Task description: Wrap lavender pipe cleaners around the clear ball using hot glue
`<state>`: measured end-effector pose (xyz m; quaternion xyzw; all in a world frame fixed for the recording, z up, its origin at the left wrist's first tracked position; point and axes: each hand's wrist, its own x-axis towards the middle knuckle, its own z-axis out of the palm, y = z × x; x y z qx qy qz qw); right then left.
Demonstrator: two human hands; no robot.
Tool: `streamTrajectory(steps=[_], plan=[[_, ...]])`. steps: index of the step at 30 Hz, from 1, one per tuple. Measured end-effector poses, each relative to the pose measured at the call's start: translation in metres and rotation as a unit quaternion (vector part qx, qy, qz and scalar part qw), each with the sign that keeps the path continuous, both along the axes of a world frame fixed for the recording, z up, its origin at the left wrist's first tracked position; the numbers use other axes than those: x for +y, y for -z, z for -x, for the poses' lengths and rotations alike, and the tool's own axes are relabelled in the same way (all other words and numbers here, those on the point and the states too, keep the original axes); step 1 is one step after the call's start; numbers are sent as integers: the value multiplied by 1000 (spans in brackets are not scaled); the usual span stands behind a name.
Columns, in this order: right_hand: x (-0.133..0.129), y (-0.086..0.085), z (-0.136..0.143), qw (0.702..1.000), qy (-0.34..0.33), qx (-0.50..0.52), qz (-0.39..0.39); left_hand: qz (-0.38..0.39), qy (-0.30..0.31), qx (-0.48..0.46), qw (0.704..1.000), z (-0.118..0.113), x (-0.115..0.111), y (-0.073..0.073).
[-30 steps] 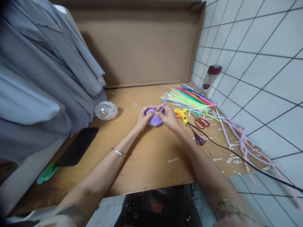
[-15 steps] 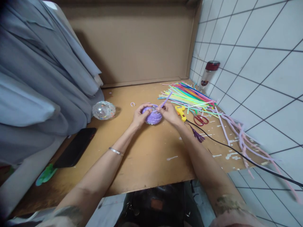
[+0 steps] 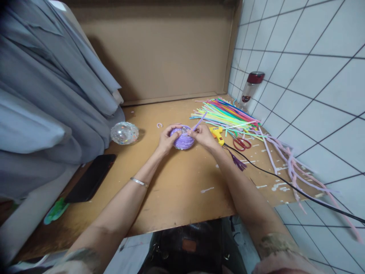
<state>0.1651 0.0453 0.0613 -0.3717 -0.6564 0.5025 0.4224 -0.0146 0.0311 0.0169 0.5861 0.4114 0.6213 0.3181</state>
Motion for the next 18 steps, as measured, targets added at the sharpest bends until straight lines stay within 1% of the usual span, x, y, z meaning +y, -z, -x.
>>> streamTrajectory(steps=[8,14,18], plan=[[-2,-2,1,999,9,16,36,-1,8,13,1000,3,-2,-2],[-3,-3,-1,998,21,-30,54,0,11,6,1000,5,-1,-1],[-2,-3,-2,997,17,-41,58,0,14,7,1000,5,-1,0]])
